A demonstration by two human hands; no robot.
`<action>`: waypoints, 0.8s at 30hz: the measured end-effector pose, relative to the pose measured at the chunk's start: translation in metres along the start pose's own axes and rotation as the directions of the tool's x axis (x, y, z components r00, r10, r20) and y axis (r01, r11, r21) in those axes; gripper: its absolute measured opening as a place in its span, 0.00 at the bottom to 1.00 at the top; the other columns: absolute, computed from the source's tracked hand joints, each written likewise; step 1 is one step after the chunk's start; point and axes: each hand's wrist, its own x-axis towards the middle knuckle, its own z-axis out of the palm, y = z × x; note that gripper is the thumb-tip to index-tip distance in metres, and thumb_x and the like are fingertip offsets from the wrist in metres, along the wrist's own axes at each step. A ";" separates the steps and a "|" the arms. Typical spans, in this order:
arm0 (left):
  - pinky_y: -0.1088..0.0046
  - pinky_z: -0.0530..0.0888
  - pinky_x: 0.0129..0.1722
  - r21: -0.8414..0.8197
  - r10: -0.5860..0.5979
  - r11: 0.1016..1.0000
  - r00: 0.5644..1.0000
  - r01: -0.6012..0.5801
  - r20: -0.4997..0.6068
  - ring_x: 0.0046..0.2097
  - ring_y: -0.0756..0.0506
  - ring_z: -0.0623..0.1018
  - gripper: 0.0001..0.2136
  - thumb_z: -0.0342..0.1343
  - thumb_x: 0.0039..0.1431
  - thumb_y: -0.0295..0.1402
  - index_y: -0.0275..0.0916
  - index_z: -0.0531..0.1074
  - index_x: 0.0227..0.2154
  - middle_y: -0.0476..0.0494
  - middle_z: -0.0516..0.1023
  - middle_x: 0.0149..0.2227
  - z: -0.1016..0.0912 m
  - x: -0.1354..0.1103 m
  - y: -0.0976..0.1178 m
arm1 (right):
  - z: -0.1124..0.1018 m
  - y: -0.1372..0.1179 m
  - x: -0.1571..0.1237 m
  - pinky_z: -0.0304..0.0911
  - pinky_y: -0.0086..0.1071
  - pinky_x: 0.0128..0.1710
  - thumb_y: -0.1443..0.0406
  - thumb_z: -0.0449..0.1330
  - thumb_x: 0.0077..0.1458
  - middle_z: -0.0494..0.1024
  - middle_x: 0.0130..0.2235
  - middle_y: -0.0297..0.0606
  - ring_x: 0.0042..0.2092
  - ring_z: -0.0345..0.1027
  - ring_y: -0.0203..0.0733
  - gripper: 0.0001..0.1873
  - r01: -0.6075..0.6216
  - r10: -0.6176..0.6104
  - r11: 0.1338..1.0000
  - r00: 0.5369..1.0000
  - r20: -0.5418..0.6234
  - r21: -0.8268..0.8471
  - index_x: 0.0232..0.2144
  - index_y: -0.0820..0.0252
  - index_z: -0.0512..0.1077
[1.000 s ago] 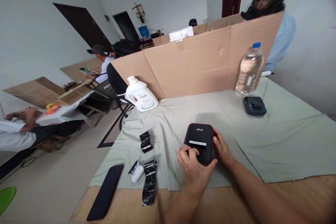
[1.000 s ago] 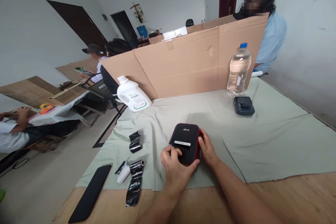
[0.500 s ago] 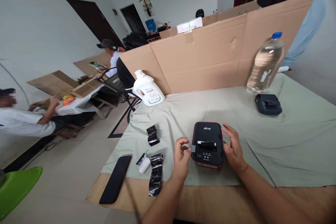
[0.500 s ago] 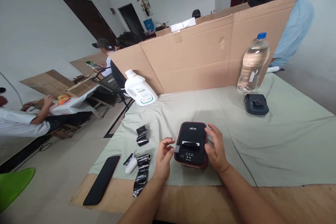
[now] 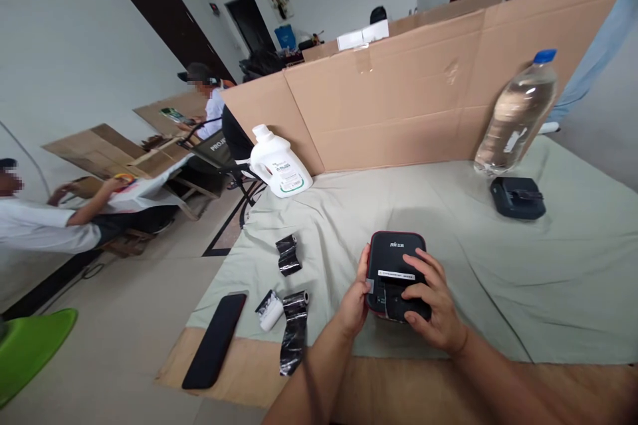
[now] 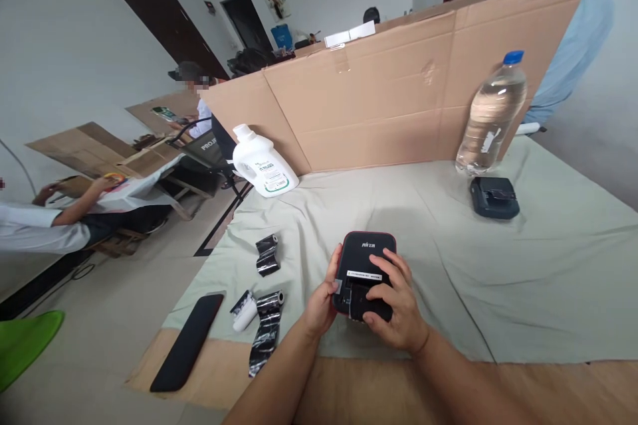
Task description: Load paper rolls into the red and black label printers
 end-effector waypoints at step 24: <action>0.66 0.63 0.57 0.066 0.066 0.996 0.986 -0.057 -0.153 0.63 0.42 0.61 0.40 0.48 0.39 0.25 0.45 0.53 0.62 0.47 0.58 0.64 0.008 0.001 0.003 | -0.001 0.005 -0.003 0.49 0.60 0.59 0.52 0.55 0.54 0.58 0.63 0.43 0.64 0.47 0.63 0.20 0.106 -0.109 0.993 0.992 -0.063 -0.048 0.46 0.53 0.69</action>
